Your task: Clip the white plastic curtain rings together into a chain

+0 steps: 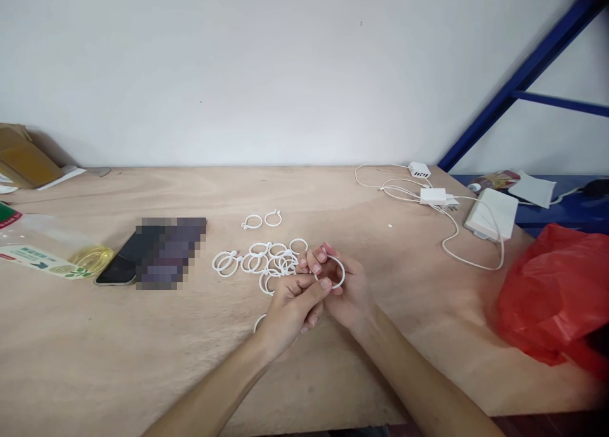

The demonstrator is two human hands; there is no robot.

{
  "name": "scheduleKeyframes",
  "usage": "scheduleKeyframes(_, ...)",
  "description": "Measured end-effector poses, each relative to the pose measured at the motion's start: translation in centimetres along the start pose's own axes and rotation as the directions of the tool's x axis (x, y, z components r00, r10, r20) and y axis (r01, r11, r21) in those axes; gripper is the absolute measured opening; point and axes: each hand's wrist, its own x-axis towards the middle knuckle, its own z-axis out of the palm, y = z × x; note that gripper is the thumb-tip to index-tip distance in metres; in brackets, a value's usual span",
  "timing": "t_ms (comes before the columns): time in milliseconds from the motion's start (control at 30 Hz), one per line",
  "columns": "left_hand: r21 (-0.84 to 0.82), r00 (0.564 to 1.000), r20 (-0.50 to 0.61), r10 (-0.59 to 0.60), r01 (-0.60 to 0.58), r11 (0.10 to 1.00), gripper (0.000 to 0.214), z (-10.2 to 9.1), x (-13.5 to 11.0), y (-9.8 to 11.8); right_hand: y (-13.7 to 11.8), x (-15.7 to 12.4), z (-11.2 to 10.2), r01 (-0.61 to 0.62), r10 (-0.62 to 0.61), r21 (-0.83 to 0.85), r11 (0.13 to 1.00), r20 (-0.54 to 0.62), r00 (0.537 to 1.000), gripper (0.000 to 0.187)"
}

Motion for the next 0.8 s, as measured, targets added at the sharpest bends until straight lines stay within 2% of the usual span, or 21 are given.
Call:
scheduleKeyframes(100, 0.012, 1.0, -0.021, 0.009, -0.008, 1.0, 0.042, -0.1, 0.1, 0.0, 0.0, 0.1, -0.1, -0.011, 0.01, -0.033, 0.999, -0.051, 0.999, 0.025)
scheduleKeyframes(233, 0.075, 0.99, -0.122, 0.065, -0.056, 0.996, 0.045, -1.0, 0.3, 0.5, -0.5, 0.5, -0.3, -0.036, 0.023, -0.095, 0.995, -0.13, 0.991, 0.024)
scheduleKeyframes(333, 0.27, 0.969, -0.197, 0.147, -0.09, 0.959, 0.046, -1.7, 0.3, 1.2, -1.0, 0.8, -0.9, 0.057, -0.142, -0.354, 0.934, -0.218, 0.966, 0.026)
scheduleKeyframes(433, 0.552, 0.962, -0.198, 0.19, -0.051, 0.832, 0.045, -2.2, 0.1, 1.7, -1.1, 1.1, -1.9, 0.085, -0.331, -0.701, 0.708, -0.223, 0.917, 0.017)
scheduleKeyframes(533, 0.822, 0.934, -0.214, 0.287, 0.013, 0.57, 0.049, -3.0, -0.1, 2.1, -0.7, 1.3, -2.8, 0.028, -0.34, -0.875, 0.484, -0.159, 0.927, 0.017)
scheduleKeyframes(600, 0.89, 0.891, -0.244, 0.382, 0.05, 0.452, 0.051, -4.0, 0.0, 2.6, -0.3, 1.3, -3.1, 0.01, -0.345, -0.939, 0.345, -0.117, 0.931, 0.018)
scheduleKeyframes(667, 0.896, 0.83, -0.292, 0.475, 0.065, 0.438, 0.048, -5.6, 0.4, 3.6, 0.0, 1.3, -3.3, 0.04, -0.402, -0.975, 0.218, -0.053, 0.914, 0.016)
scheduleKeyframes(700, 0.891, 0.786, -0.325, 0.526, 0.069, 0.448, 0.045, -6.6, 0.7, 4.2, 0.2, 1.3, -3.4, 0.067, -0.441, -0.984, 0.167, -0.014, 0.898, 0.016)
scheduleKeyframes(733, 0.901, 0.753, -0.348, 0.558, 0.105, 0.42, 0.039, -7.7, 1.2, 4.8, 0.3, 1.4, -3.5, 0.098, -0.478, -0.987, 0.126, 0.026, 0.878, 0.015)
scheduleKeyframes(767, 0.922, 0.727, -0.352, 0.589, 0.163, 0.351, 0.033, -8.8, 1.7, 5.4, 0.3, 1.4, -3.7, 0.124, -0.51, -0.987, 0.098, 0.057, 0.858, 0.016)
scheduleKeyframes(800, 0.939, 0.723, -0.341, 0.601, 0.227, 0.259, 0.03, -9.9, 2.4, 6.0, 0.3, 1.5, -3.8, 0.144, -0.532, -0.986, 0.084, 0.078, 0.843, 0.016)
